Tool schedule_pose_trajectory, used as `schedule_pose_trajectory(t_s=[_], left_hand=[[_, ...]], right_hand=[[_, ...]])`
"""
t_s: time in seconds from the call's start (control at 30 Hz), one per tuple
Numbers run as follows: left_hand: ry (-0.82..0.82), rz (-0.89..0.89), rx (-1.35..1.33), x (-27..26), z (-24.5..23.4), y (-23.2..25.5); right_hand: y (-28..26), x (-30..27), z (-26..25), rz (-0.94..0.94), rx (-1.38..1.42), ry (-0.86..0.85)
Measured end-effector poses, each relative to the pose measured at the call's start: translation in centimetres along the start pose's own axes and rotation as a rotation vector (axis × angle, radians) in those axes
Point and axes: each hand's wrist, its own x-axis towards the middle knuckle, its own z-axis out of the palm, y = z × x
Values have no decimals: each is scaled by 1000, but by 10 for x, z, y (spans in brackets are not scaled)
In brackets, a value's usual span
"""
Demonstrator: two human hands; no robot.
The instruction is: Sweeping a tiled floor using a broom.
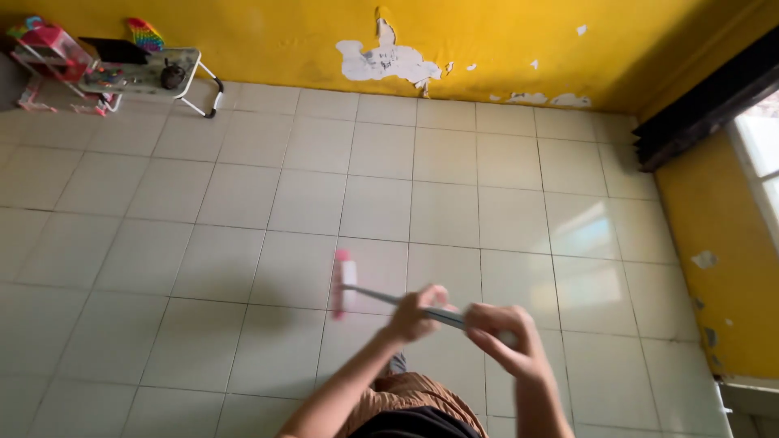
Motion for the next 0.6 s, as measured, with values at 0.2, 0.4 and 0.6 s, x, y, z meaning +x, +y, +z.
schedule_pose_trajectory(t_s=[0.2, 0.4, 0.6], left_hand=[[296, -278, 167, 21, -13, -184], [87, -281, 98, 60, 5, -205], [12, 12, -86, 120, 59, -96]], right_hand=[[175, 39, 58, 148, 54, 147], [225, 36, 55, 137, 52, 320], [128, 43, -15, 197, -261, 468]])
